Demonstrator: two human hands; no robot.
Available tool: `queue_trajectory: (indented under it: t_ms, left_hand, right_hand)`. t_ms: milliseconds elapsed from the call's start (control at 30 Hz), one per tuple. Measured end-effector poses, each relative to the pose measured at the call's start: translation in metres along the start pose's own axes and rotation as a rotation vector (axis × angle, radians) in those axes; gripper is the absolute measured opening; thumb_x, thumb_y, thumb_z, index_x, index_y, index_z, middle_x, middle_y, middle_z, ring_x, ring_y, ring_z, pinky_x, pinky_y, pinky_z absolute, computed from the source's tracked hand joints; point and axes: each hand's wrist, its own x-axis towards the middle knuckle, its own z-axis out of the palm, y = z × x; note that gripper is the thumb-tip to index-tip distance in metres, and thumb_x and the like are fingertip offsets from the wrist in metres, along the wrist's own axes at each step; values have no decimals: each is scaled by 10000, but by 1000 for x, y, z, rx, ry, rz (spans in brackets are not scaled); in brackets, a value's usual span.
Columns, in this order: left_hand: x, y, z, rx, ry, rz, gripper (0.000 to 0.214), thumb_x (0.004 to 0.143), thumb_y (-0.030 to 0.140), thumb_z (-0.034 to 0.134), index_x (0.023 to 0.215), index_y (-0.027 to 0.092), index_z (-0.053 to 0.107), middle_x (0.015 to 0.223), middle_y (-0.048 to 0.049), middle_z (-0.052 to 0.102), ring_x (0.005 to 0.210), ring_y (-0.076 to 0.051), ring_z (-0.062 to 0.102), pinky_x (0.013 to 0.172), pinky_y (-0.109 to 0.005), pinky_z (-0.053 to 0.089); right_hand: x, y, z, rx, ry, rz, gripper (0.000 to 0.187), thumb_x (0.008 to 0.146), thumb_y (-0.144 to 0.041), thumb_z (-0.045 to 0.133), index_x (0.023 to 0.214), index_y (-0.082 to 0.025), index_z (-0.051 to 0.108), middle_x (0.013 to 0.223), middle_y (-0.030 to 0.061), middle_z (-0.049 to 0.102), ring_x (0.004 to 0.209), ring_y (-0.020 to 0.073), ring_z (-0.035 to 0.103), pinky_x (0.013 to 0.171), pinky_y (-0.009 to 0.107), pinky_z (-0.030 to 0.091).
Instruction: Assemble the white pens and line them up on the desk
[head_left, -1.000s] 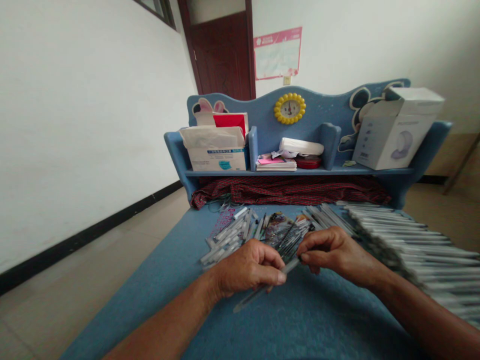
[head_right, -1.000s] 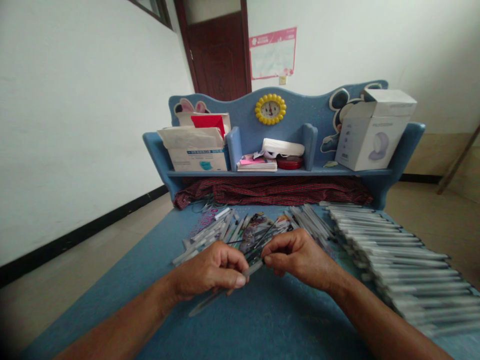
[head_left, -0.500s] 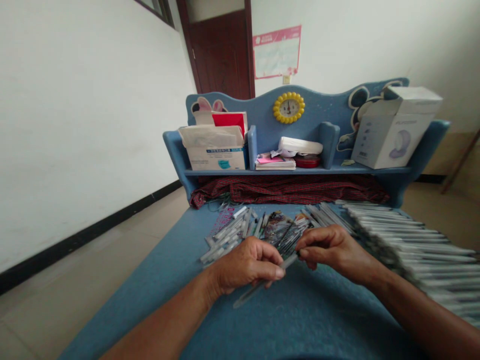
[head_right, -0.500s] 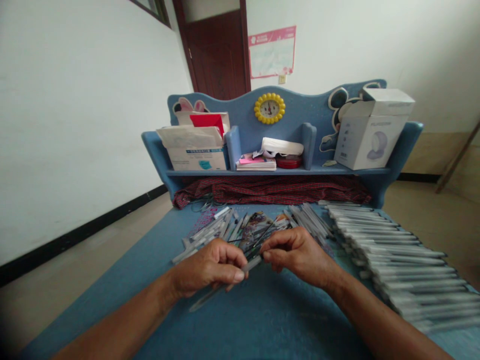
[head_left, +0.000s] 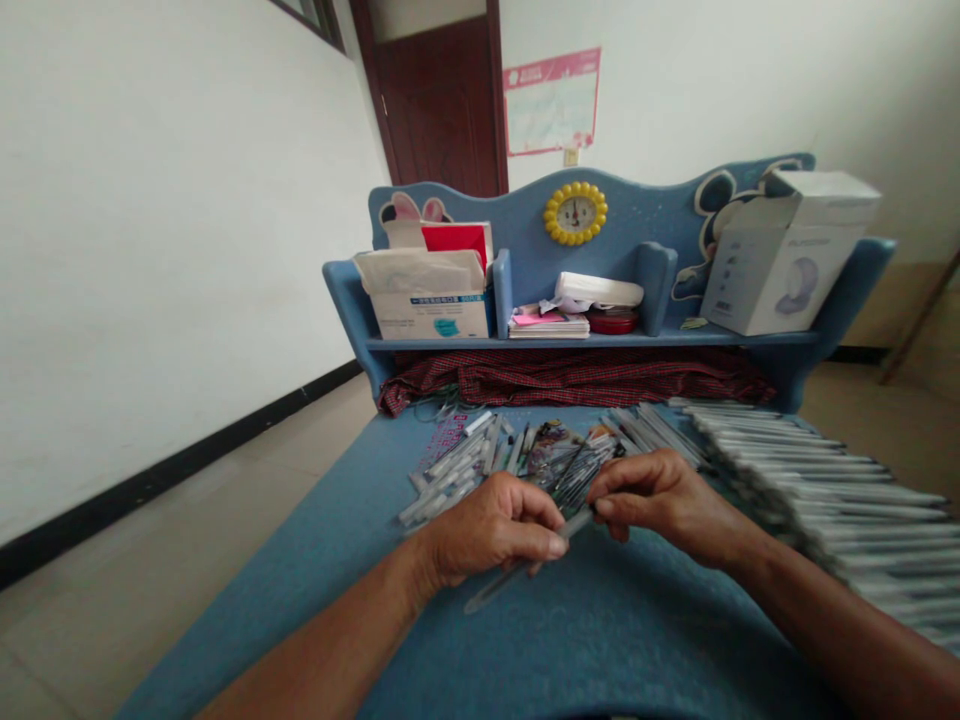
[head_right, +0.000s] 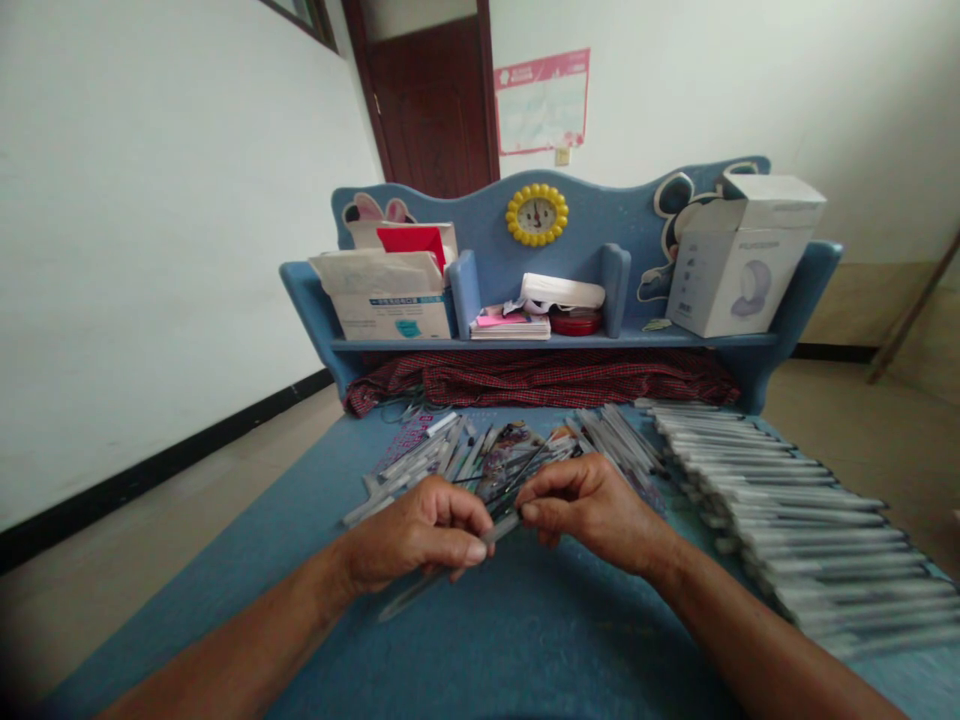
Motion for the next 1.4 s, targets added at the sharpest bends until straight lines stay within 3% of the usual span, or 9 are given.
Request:
queue_trajectory:
  t_ms: [333,567,700,833,1133,1400]
  left_hand:
    - [0,1,0,12,-9,14,184,618,264,666,716,109,644,489,41,515,405,-48,381,405,-190,251]
    - [0,1,2,110,15,37,156,635,253,652,705,114,641,516,44,509,450,-55,384,447,-196,268]
    - [0,1,3,155,5,44,144,636,245,646,709,121,644,522,51,497,472,-60,376,468,-201,275]
    - [1,2,2,184,3,31,142,636,256,643,698,128,636,525,54,492,480,-64,378,478,-203,281]
    - [0,3,5,268,15,90,128,654,246,622,695,125,618,530,65,434,495,-61,342,476,-200,258]
    - [1,1,2,125,1,50,182,628,290,653,693,128,599,545,53,477,487,-62,359,475,-203,269]
  right_hand:
    - [0,6,-5,74,-31,76,212,634,-276,753,788,-141,696,568,-9,605,482,81,538,490,211,452]
    - [1,6,-5,-117,-58,22,190,721,-360,668,756,-173,681,568,-16,576,489,83,518,480,204,433]
    - [1,3,-4,-259,-133,9,336,792,-446,561,645,-149,617,547,-16,530,484,78,499,459,188,387]
    - [1,4,-2,-321,-120,51,417,825,-486,491,593,-145,553,486,-29,475,435,67,440,422,181,325]
    - [0,-1,2,-367,-126,80,411,841,-479,464,595,-151,496,514,-32,463,446,61,430,419,169,315]
    - [-1,-2,5,-341,-68,-34,336,818,-460,511,676,-157,542,576,-22,500,518,85,483,484,190,370]
